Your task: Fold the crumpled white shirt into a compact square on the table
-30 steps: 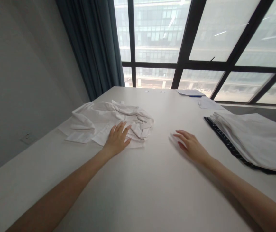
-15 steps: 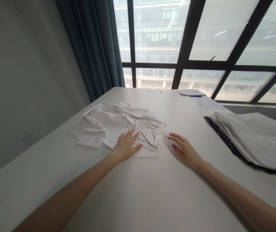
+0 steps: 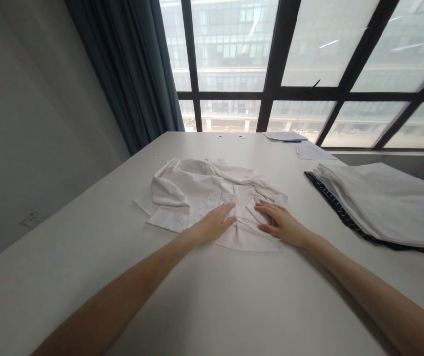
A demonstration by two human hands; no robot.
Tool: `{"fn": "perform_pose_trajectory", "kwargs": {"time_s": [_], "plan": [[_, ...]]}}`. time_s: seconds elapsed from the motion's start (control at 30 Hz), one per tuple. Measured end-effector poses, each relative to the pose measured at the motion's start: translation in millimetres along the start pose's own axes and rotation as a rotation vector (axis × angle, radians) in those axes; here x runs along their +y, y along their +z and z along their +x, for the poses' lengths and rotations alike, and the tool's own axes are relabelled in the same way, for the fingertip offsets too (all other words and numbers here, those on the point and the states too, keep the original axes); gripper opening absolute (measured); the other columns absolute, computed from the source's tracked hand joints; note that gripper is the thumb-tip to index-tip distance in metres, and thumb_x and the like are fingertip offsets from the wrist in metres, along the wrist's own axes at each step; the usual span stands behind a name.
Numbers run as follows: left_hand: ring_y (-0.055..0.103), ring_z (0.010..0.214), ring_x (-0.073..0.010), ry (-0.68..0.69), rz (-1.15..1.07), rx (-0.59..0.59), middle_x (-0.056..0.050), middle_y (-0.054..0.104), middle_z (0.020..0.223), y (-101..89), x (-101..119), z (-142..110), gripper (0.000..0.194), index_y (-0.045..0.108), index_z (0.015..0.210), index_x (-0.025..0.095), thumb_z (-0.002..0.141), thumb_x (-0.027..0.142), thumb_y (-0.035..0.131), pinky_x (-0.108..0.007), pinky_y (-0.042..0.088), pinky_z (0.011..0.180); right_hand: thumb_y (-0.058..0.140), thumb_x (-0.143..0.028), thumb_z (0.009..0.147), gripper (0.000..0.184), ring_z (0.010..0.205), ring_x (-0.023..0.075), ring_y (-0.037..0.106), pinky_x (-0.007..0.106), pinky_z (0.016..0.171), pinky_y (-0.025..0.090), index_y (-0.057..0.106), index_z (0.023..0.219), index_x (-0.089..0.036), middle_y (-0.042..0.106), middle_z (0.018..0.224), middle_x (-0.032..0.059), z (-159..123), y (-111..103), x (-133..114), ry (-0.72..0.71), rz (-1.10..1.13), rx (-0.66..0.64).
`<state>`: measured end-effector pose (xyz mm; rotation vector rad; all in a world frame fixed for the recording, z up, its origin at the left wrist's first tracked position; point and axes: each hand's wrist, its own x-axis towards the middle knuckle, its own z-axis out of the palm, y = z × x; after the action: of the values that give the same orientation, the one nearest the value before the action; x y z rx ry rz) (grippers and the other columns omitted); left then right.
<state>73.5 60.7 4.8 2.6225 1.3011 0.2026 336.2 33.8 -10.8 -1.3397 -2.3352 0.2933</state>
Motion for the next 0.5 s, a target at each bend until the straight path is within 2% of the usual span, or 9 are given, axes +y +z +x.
{"fn": "perform_pose_trajectory", "kwargs": {"time_s": [0.03, 0.07, 0.13, 0.23, 0.33, 0.5], "plan": [[0.037, 0.14, -0.0187, -0.003, 0.01, 0.017, -0.01, 0.042, 0.151, -6.0, -14.9, -2.7, 0.05, 0.038, 0.146, 0.017, 0.099, 0.035, 0.035, -0.035, 0.028, 0.114, 0.059, -0.042, 0.088, 0.045, 0.131, 0.0277, 0.047, 0.045, 0.108, 0.036, 0.057, 0.128, -0.02, 0.057, 0.137, 0.0116, 0.4, -1.5, -0.9, 0.007, 0.002, 0.002], [0.031, 0.143, -0.0223, -0.023, 0.028, 0.043, -0.013, 0.038, 0.152, -10.7, -30.4, -6.3, 0.051, 0.037, 0.146, 0.015, 0.098, 0.033, 0.038, -0.042, 0.022, 0.117, 0.058, -0.041, 0.088, 0.041, 0.127, 0.0271, 0.05, 0.043, 0.105, 0.038, 0.059, 0.124, -0.021, 0.059, 0.134, 0.0108, 1.1, -2.9, -2.0, 0.014, 0.004, 0.009], [0.024, 0.145, -0.0264, -0.029, 0.133, 0.096, -0.014, 0.032, 0.155, -15.1, -59.2, -15.6, 0.052, 0.039, 0.145, 0.016, 0.096, 0.033, 0.043, -0.051, 0.011, 0.118, 0.058, -0.039, 0.088, 0.035, 0.114, 0.0256, 0.059, 0.039, 0.096, 0.045, 0.061, 0.117, -0.021, 0.064, 0.126, 0.01, 2.8, -5.1, -4.0, 0.031, 0.007, 0.02], [0.026, 0.145, -0.0276, -0.087, 0.232, 0.042, -0.015, 0.031, 0.155, -11.9, -85.4, -30.0, 0.053, 0.037, 0.147, 0.019, 0.098, 0.037, 0.04, -0.055, 0.017, 0.115, 0.059, -0.036, 0.086, 0.03, 0.084, 0.0223, 0.065, 0.035, 0.078, 0.049, 0.062, 0.112, -0.019, 0.071, 0.106, 0.0093, 5.3, -7.1, -3.8, 0.071, 0.007, 0.049], [0.025, 0.145, -0.027, -0.124, 0.269, 0.016, -0.015, 0.028, 0.156, -5.5, -84.5, -39.8, 0.054, 0.033, 0.149, 0.019, 0.099, 0.038, 0.038, -0.054, 0.019, 0.115, 0.059, -0.032, 0.085, 0.021, 0.077, 0.0211, 0.063, 0.034, 0.075, 0.047, 0.065, 0.101, -0.02, 0.072, 0.093, 0.0068, 6.7, -8.5, 0.6, 0.094, 0.013, 0.088], [0.029, 0.143, -0.0291, -0.187, 0.306, 0.101, -0.016, 0.031, 0.155, 1.5, -58.5, -50.2, 0.053, 0.038, 0.147, 0.017, 0.099, 0.037, 0.039, -0.054, 0.022, 0.114, 0.057, -0.032, 0.081, 0.012, 0.08, 0.0224, 0.064, 0.033, 0.079, 0.044, 0.065, 0.082, -0.023, 0.071, 0.083, 0.0044, 4.8, -13.2, 18.0, 0.199, 0.019, 0.228]]}}
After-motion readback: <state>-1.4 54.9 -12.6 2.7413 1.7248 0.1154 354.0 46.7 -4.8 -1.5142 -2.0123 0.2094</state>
